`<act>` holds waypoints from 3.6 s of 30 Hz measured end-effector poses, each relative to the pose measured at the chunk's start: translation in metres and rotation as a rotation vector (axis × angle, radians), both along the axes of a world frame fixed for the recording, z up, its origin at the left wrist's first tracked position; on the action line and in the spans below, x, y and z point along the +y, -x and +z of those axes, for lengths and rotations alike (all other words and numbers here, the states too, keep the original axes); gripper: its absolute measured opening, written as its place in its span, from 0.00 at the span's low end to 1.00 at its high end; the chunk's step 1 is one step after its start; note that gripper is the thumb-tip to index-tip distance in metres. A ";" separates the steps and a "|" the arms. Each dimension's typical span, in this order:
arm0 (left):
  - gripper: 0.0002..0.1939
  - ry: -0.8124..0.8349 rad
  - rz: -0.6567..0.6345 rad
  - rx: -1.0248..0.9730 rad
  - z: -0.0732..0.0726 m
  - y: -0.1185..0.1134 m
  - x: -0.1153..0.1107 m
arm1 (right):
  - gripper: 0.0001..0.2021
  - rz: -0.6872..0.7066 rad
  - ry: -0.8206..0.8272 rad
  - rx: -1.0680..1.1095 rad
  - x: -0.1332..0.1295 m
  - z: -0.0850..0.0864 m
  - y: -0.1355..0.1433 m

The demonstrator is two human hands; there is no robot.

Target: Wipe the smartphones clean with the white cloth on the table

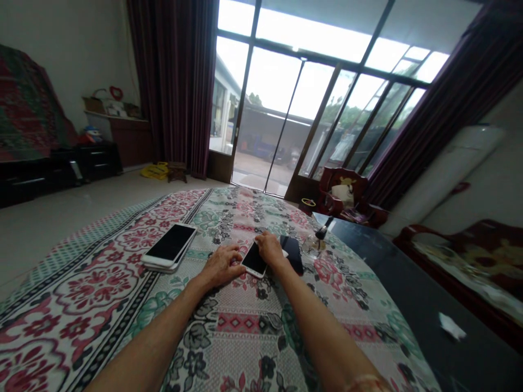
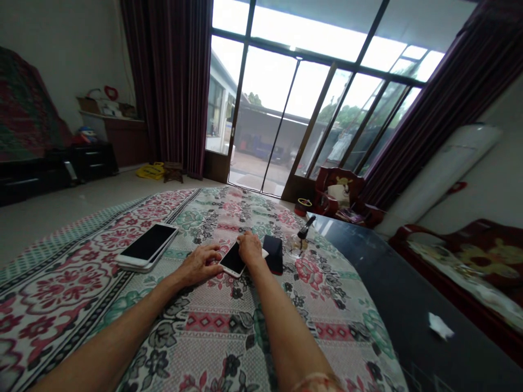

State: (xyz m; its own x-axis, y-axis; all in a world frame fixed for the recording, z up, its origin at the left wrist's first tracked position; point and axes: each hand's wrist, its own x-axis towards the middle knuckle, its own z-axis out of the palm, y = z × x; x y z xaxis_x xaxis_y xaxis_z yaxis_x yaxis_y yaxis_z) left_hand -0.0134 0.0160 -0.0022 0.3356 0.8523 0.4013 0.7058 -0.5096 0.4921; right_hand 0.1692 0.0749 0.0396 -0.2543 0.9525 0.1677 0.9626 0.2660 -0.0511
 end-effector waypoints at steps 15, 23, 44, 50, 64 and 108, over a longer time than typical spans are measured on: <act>0.11 -0.019 0.006 -0.004 0.003 -0.002 -0.001 | 0.17 -0.077 -0.019 -0.015 0.017 -0.003 -0.009; 0.14 -0.042 -0.017 0.032 0.000 0.000 0.002 | 0.15 -0.025 -0.011 -0.025 0.007 -0.005 0.004; 0.15 -0.019 -0.022 0.032 0.001 0.000 0.002 | 0.16 0.018 -0.055 -0.049 -0.027 0.001 -0.002; 0.14 -0.018 -0.021 0.026 -0.002 -0.001 0.003 | 0.15 0.198 -0.066 0.064 -0.058 -0.008 -0.008; 0.16 -0.014 -0.004 0.009 -0.004 0.000 0.003 | 0.13 0.102 -0.044 0.093 -0.095 -0.005 -0.006; 0.23 0.030 -0.017 -0.006 0.001 0.001 0.000 | 0.16 -0.054 -0.014 0.016 0.007 0.002 -0.006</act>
